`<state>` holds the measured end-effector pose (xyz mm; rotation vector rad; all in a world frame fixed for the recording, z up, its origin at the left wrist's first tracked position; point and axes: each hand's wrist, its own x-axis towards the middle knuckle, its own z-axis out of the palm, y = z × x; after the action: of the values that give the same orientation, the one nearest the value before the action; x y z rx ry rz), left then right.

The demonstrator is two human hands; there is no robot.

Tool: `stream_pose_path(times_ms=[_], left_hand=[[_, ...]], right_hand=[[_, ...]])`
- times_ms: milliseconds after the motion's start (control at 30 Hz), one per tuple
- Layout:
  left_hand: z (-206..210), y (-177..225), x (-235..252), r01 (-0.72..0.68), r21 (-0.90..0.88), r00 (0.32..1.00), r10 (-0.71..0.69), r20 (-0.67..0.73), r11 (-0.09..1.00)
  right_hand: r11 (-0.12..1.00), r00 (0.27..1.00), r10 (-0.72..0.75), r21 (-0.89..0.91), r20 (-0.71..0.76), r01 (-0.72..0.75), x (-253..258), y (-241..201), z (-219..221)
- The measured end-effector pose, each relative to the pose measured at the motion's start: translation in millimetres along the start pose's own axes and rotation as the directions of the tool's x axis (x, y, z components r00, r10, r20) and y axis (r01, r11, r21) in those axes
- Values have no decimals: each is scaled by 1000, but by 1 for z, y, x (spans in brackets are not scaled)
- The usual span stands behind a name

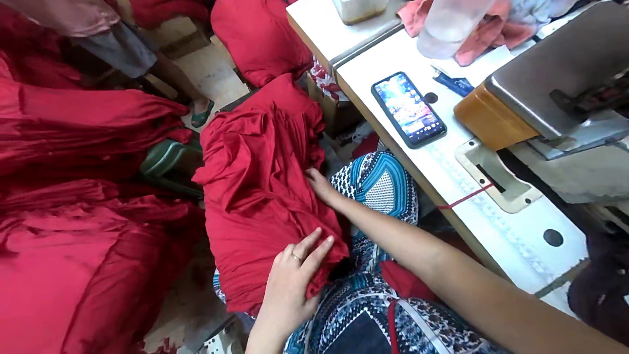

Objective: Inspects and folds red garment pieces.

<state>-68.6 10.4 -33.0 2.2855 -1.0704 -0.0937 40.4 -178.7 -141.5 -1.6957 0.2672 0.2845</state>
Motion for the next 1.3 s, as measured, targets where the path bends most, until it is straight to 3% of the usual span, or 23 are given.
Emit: stream_pose_path(times_ms=[167,267,400,533,733,833,967,1067,1167,1300], left_hand=[[18,3,5,49,194,994,-66,85,980],[20,2,-7,45,155,998,-52,37,987],[7,7,-19,93,-93,995,-95,-10,991],[2,10,-19,74,-207,990,-97,-102,976],[7,11,-16,73,-183,987,-97,-128,980],[6,13,-13,88,-151,985,-108,-132,985],[-5,15,-8,127,-128,969,-151,-194,984],[-17,17,-1,164,-136,925,-200,-323,977],[-27,18,4,211,-291,871,-315,-377,933],[-27,8,6,294,-606,785,-549,-289,739]], right_hand=[[995,991,101,10,90,-102,-17,-5,-25],[990,989,139,-5,42,-139,-35,-18,-38],[997,988,-14,-74,152,26,-61,-40,-46],[950,925,-214,-153,315,272,-86,-56,-39],[921,819,-119,-247,561,302,-102,-72,-43],[914,775,-163,-204,610,352,-102,-74,-54],[949,777,-263,10,573,314,-101,-75,-68],[968,824,-235,45,515,248,-101,-74,-71],[980,881,-198,69,429,187,-106,-76,-72],[962,912,-267,32,311,271,-104,-67,-72]])
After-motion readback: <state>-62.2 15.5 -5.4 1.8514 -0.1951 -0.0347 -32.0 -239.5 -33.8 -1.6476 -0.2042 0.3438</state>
